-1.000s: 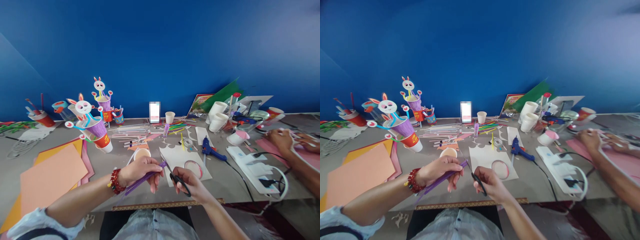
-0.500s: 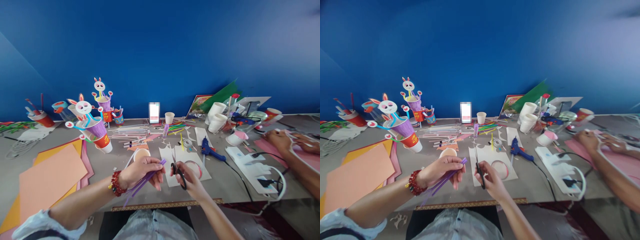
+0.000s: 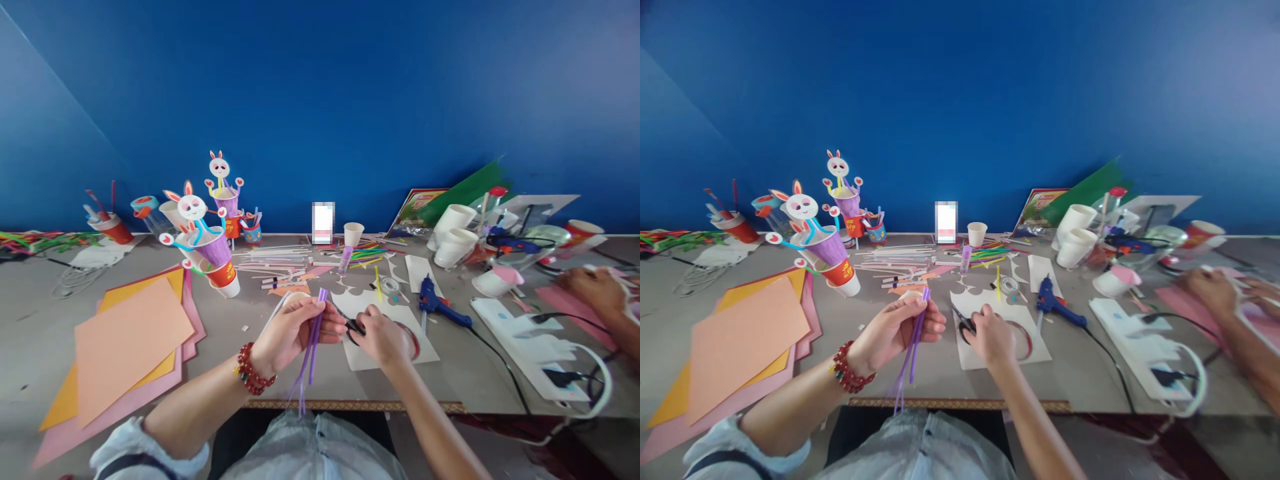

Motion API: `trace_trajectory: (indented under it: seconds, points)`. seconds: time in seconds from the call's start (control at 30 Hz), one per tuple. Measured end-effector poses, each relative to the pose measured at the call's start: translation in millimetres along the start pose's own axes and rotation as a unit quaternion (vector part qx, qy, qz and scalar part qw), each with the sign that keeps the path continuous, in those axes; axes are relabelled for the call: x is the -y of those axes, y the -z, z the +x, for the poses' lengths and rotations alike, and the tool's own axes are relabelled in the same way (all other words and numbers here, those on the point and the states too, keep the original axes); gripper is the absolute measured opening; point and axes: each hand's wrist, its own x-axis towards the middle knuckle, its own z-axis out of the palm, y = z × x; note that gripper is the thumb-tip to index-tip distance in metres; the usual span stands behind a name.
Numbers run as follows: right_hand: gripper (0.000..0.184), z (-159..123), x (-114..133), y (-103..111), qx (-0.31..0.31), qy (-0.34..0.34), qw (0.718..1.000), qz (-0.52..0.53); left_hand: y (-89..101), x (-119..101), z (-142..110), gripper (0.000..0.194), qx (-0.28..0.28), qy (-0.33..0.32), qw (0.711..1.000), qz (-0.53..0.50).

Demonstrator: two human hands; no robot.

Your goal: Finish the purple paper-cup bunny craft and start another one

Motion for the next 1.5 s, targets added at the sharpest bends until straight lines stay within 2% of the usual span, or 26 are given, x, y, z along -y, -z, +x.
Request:
trace_trajectory:
  seconds: [0.17, 0.27, 0.33, 0.43, 0.53, 0.6, 0.67, 0.73, 0.93, 1.03, 1.1, 1.13, 1.17, 1.2, 1.23, 1.3, 1.37, 1.43, 1.47, 1.5]
  points:
    - [0.021, 8, -6, 1, 0.051, 0.0, 0.998, 0.046, -1.7, -7, -5, 0.02, -0.024, -0.052, 0.997, -0.05]
    - [0.022, -2, 0, 15, 0.018, 0.028, 0.989, 0.142, -0.1, -6, -6, 0.019, -0.04, -0.081, 0.994, -0.066]
    - [0.031, -13, 14, 26, 0.009, 0.088, 0.96, 0.264, -0.2, -4, -5, 0.018, -0.044, -0.097, 0.991, -0.077]
    - [0.039, -30, 43, 32, 0.08, 0.178, 0.889, 0.415, -2.5, 3, -3, 0.015, -0.055, -0.132, 0.986, -0.089]
    - [0.038, -40, 68, 27, 0.129, 0.18, 0.845, 0.487, -4.5, 8, -2, 0.012, -0.075, -0.166, 0.979, -0.095]
    - [0.042, -43, 77, 22, 0.141, 0.176, 0.828, 0.514, -3.8, 8, -2, 0.011, -0.084, -0.179, 0.975, -0.097]
    - [0.045, -45, 81, 20, 0.14, 0.18, 0.827, 0.513, -1.5, 7, -3, 0.011, -0.089, -0.186, 0.973, -0.104]
    - [0.046, -48, 82, 22, 0.133, 0.188, 0.839, 0.494, 1.7, 6, -5, 0.01, -0.09, -0.189, 0.971, -0.115]
    - [0.046, -51, 76, 37, 0.136, 0.197, 0.866, 0.44, 9.0, 7, -9, 0.009, -0.091, -0.194, 0.969, -0.122]
    - [0.045, -47, 68, 48, 0.154, 0.208, 0.882, 0.394, 14.2, 6, -16, 0.014, -0.076, -0.203, 0.975, -0.052]
    - [0.043, -45, 62, 57, 0.167, 0.228, 0.889, 0.359, 19.6, 0, -26, 0.029, -0.059, -0.246, 0.966, 0.053]
    - [0.042, -44, 59, 61, 0.174, 0.241, 0.891, 0.342, 22.6, -5, -32, 0.043, -0.054, -0.28, 0.95, 0.125]
    - [0.041, -42, 57, 66, 0.18, 0.255, 0.892, 0.326, 25.5, -12, -39, 0.058, -0.052, -0.323, 0.922, 0.208]
    - [0.04, -41, 55, 71, 0.187, 0.266, 0.892, 0.313, 28.1, -21, -46, 0.071, -0.052, -0.358, 0.884, 0.297]
    - [0.041, -39, 54, 75, 0.195, 0.275, 0.892, 0.3, 30.1, -31, -54, 0.075, -0.053, -0.377, 0.841, 0.384]
    - [0.041, -36, 53, 83, 0.209, 0.29, 0.894, 0.27, 31.2, -54, -69, 0.064, -0.009, -0.358, 0.774, 0.522]
    - [0.04, -33, 54, 89, 0.215, 0.31, 0.898, 0.228, 27.5, -73, -80, 0.053, 0.076, -0.312, 0.757, 0.568]
    - [0.038, -31, 56, 93, 0.217, 0.336, 0.899, 0.177, 19.1, -83, -85, 0.056, 0.119, -0.28, 0.739, 0.601]
    - [0.037, -30, 57, 94, 0.216, 0.35, 0.899, 0.15, 13.9, -84, -84, 0.059, 0.12, -0.271, 0.709, 0.64]
    - [0.037, -30, 59, 95, 0.216, 0.363, 0.898, 0.123, 8.6, -81, -81, 0.058, 0.118, -0.255, 0.662, 0.694]
